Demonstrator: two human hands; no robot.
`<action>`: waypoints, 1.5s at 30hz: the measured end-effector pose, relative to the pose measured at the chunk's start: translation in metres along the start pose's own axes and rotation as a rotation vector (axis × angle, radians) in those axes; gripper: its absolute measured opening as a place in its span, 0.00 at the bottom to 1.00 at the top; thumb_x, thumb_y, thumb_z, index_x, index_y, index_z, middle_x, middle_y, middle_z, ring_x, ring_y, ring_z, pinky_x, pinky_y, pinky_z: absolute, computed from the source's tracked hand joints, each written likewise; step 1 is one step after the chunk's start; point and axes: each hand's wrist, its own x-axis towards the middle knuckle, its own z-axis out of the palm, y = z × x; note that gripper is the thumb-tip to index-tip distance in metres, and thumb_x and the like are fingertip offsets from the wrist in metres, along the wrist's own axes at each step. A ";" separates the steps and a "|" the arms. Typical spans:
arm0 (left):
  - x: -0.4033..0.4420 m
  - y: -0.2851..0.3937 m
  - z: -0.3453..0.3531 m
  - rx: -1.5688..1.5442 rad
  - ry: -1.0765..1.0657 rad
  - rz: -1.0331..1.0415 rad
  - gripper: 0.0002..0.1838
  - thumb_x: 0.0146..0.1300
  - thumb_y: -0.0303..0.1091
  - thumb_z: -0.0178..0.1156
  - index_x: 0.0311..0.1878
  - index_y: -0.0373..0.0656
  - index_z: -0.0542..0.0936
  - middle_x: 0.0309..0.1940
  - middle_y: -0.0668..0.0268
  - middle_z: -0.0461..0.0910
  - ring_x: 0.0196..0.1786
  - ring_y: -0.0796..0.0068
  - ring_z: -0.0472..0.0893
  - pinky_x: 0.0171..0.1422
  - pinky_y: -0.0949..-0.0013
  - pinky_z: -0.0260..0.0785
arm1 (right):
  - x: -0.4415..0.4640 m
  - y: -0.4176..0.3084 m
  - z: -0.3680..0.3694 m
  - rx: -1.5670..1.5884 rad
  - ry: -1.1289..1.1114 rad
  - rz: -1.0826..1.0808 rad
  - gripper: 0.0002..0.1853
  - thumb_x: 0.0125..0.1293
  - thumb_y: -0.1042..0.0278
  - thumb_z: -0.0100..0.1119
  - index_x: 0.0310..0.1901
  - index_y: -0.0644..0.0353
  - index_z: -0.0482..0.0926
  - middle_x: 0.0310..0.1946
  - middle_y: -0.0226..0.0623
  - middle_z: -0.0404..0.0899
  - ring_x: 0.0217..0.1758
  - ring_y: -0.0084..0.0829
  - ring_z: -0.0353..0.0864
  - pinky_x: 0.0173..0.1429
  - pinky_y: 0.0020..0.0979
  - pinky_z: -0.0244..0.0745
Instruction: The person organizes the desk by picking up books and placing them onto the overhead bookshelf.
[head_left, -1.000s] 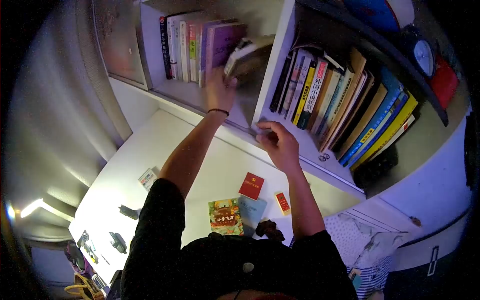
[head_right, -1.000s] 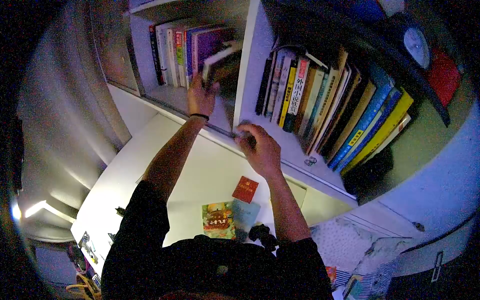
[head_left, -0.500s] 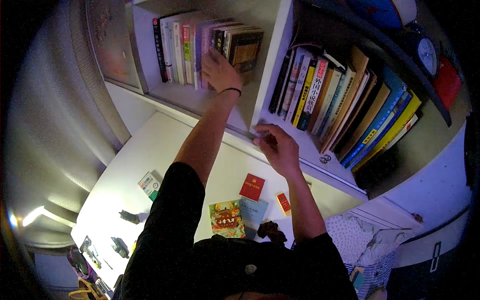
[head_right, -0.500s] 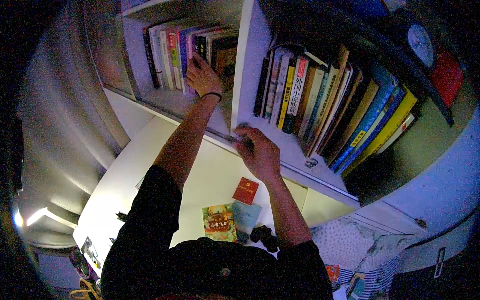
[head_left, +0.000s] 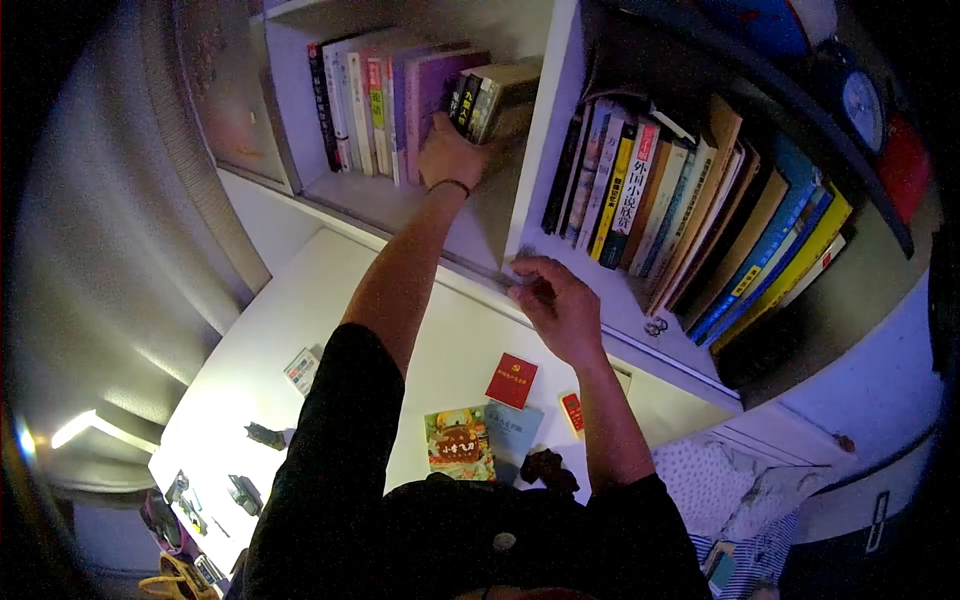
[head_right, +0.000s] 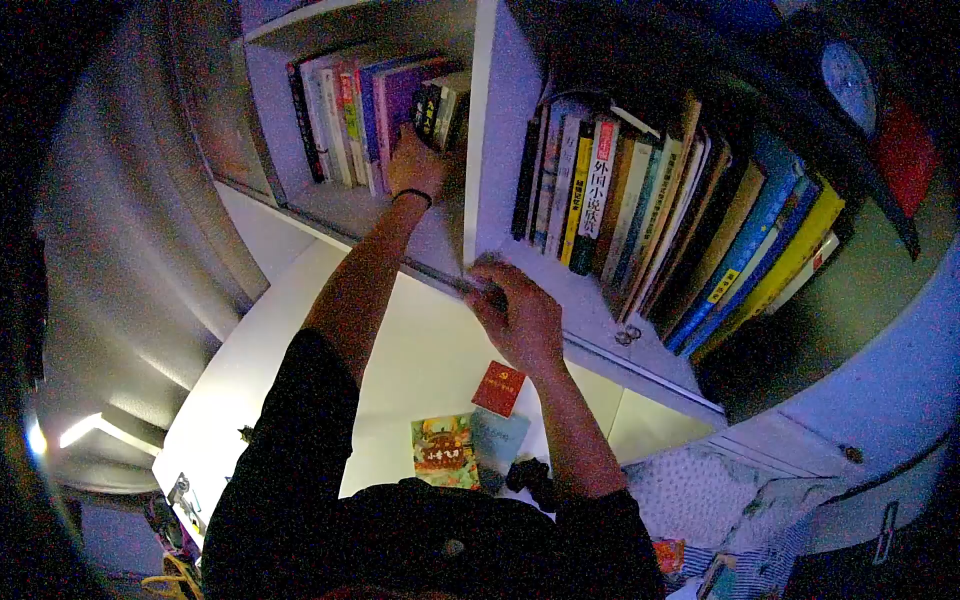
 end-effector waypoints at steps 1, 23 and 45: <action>0.001 0.000 -0.002 0.003 -0.023 -0.017 0.37 0.39 0.49 0.70 0.46 0.36 0.64 0.37 0.49 0.78 0.41 0.50 0.78 0.45 0.55 0.71 | 0.000 -0.001 -0.001 0.000 -0.004 -0.005 0.14 0.54 0.69 0.63 0.43 0.55 0.76 0.32 0.33 0.78 0.30 0.23 0.78 0.37 0.25 0.72; -0.024 -0.006 0.000 1.322 -0.121 1.085 0.28 0.63 0.43 0.43 0.67 0.56 0.56 0.69 0.70 0.49 0.72 0.62 0.43 0.65 0.29 0.30 | -0.002 0.005 -0.001 0.046 -0.078 -0.020 0.13 0.56 0.63 0.60 0.43 0.55 0.76 0.36 0.36 0.79 0.35 0.35 0.80 0.42 0.33 0.74; -0.027 -0.004 -0.022 0.971 0.121 1.136 0.21 0.61 0.41 0.47 0.59 0.54 0.69 0.62 0.68 0.64 0.69 0.68 0.52 0.67 0.32 0.30 | -0.001 0.007 0.002 0.069 -0.064 -0.009 0.12 0.55 0.65 0.62 0.42 0.52 0.76 0.33 0.33 0.79 0.34 0.32 0.80 0.40 0.31 0.75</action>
